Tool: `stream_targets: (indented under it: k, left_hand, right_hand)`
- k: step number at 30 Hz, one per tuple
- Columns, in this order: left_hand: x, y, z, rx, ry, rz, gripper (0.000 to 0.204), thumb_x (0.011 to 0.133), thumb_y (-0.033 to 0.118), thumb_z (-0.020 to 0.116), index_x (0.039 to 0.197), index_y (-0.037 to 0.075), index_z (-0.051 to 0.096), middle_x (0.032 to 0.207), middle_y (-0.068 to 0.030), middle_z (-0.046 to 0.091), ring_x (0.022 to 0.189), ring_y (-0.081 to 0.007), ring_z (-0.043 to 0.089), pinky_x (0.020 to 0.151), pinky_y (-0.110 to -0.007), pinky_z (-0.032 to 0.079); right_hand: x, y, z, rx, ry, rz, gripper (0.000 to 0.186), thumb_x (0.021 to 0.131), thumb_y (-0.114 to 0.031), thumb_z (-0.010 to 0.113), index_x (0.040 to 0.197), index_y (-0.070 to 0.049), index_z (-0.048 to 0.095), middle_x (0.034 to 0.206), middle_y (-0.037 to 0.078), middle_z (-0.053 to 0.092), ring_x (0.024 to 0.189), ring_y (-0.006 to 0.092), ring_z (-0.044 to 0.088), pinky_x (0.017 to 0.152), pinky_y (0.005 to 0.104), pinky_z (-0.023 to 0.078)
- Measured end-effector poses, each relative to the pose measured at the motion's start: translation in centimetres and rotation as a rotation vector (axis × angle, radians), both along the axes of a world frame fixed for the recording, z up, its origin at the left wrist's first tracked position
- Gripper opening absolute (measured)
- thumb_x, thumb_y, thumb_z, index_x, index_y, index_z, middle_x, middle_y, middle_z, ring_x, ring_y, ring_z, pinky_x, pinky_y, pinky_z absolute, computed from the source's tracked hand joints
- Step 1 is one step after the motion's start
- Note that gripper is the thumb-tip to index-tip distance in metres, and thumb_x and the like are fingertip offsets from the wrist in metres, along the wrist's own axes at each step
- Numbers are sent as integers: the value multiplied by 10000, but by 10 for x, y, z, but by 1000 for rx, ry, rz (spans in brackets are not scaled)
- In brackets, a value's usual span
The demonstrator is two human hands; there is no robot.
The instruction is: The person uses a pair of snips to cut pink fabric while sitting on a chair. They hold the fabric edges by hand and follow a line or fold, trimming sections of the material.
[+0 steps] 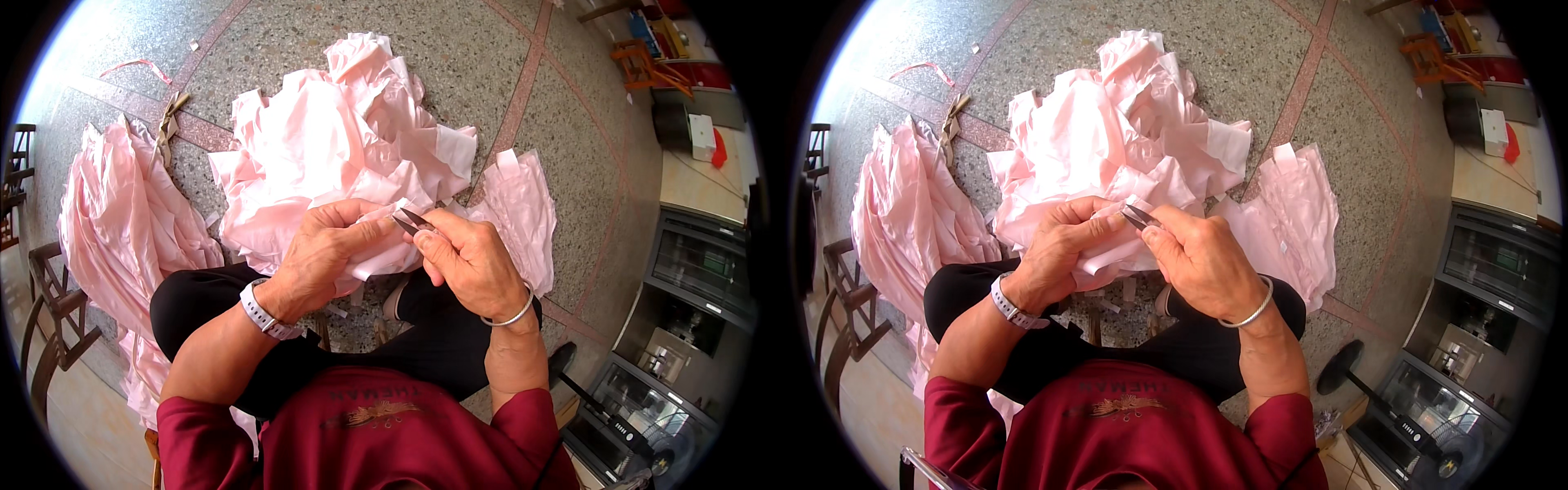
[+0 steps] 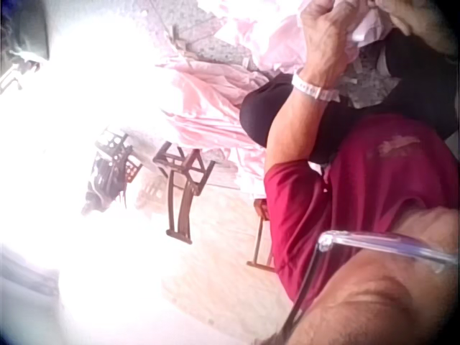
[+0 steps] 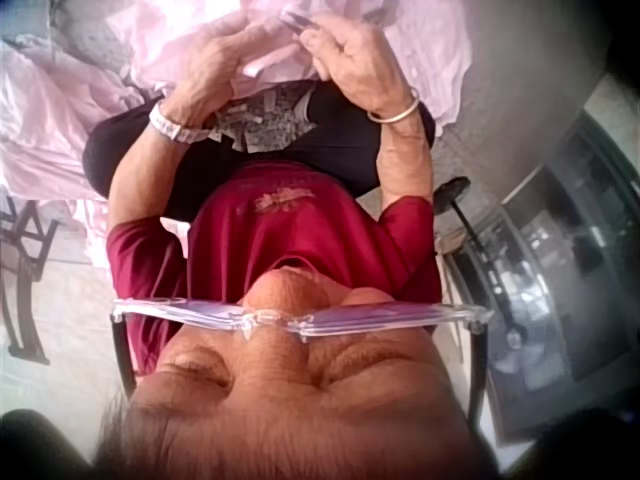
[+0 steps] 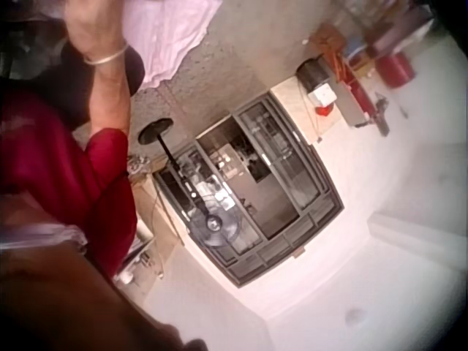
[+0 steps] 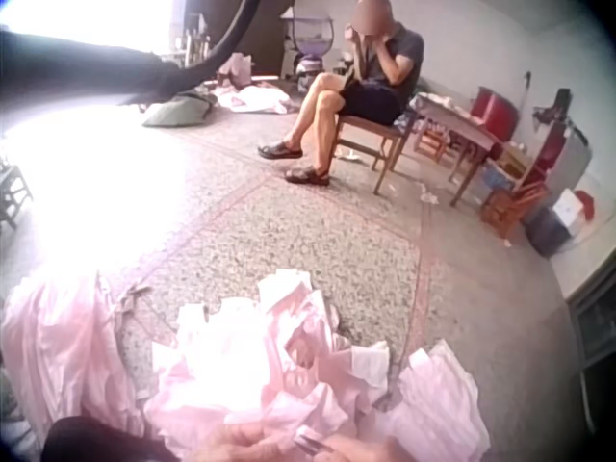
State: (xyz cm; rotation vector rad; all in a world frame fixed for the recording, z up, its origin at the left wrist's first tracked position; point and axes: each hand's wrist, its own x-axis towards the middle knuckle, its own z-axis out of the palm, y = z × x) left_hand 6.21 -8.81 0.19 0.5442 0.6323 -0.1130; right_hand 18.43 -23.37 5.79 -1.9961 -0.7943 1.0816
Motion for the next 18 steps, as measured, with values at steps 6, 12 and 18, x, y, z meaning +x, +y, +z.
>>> stream_targets:
  k: [6,12,18]
  left_hand:
    - [1,3,1,-35,-4,-16,131,928,143,652,1015,46,663,896,-63,697,712,-124,674,542,-245,547]
    - [2,0,1,-53,3,14,122,923,122,652,1009,37,668,899,-68,697,707,-126,671,560,-249,556]
    - [1,1,-1,-50,2,8,114,920,112,652,1000,32,667,881,-67,692,678,-123,660,520,-251,540]
  right_hand:
    - [4,-3,-6,-20,-83,55,203,987,-152,518,1003,24,617,566,13,519,521,79,485,495,271,402]
    - [4,-3,-7,-14,-95,57,209,989,-157,511,1001,24,615,566,16,524,518,83,485,494,274,402]
    - [3,-1,-5,-27,-43,19,210,989,-159,510,994,23,613,568,16,526,522,84,483,499,272,403]
